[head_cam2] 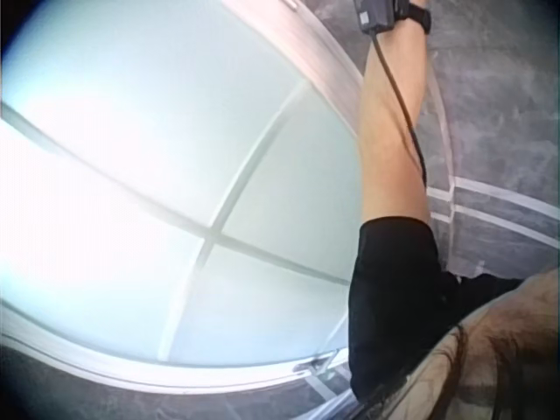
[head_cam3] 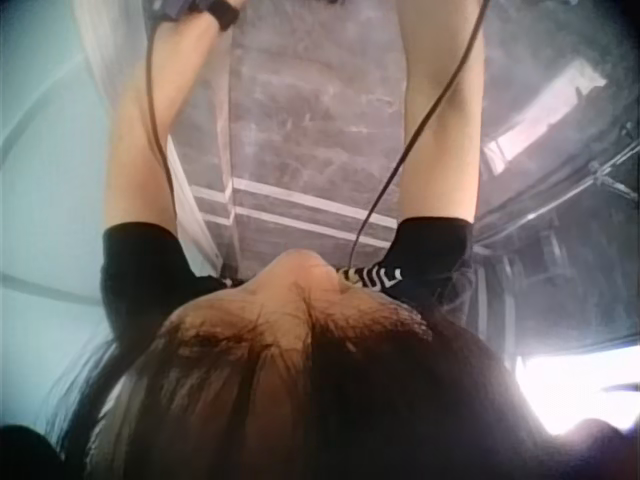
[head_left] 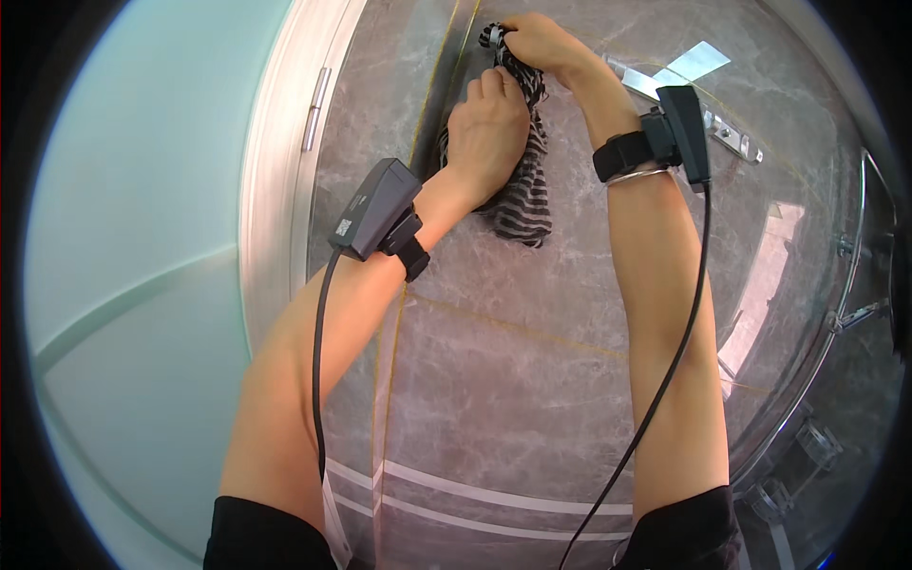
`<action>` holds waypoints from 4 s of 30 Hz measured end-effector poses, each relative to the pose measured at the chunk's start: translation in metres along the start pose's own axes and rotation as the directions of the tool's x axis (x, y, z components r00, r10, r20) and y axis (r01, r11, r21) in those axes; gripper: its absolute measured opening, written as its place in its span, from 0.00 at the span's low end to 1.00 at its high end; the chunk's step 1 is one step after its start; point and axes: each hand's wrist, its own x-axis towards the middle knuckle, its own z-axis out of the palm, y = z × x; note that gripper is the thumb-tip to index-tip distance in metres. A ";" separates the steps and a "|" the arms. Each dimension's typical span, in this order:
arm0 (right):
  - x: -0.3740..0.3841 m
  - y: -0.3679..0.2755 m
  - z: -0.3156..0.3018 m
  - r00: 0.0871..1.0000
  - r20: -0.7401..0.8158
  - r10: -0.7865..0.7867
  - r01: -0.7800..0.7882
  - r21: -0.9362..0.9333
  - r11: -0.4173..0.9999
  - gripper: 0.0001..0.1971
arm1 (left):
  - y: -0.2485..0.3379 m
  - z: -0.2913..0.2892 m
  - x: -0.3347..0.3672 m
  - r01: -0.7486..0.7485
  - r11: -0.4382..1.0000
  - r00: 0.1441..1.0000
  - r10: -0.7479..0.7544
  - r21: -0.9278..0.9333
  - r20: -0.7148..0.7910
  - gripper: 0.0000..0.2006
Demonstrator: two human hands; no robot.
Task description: Cleaning a bathroom door and nearby wall using a cloth.
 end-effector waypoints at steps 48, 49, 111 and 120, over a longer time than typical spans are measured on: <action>-0.135 -0.029 0.032 0.944 -0.315 0.102 -0.080 0.080 0.994 0.10 | -0.007 -0.034 -0.048 -0.204 0.954 0.970 0.227 -0.221 0.083 0.19; -0.137 -0.031 0.022 0.943 -0.317 0.098 -0.077 0.080 0.994 0.10 | -0.006 -0.037 -0.048 -0.193 0.934 0.959 0.245 -0.300 0.145 0.23; -0.100 0.060 -0.061 0.880 0.275 0.388 -0.326 0.943 0.070 0.07 | 0.092 0.022 -0.003 -0.011 0.914 0.979 -0.073 -0.406 -0.192 0.17; -0.106 0.039 -0.093 0.978 -0.102 0.183 -0.158 0.214 0.964 0.22 | 0.093 0.024 -0.001 -0.078 0.935 0.977 0.004 -0.347 -0.211 0.17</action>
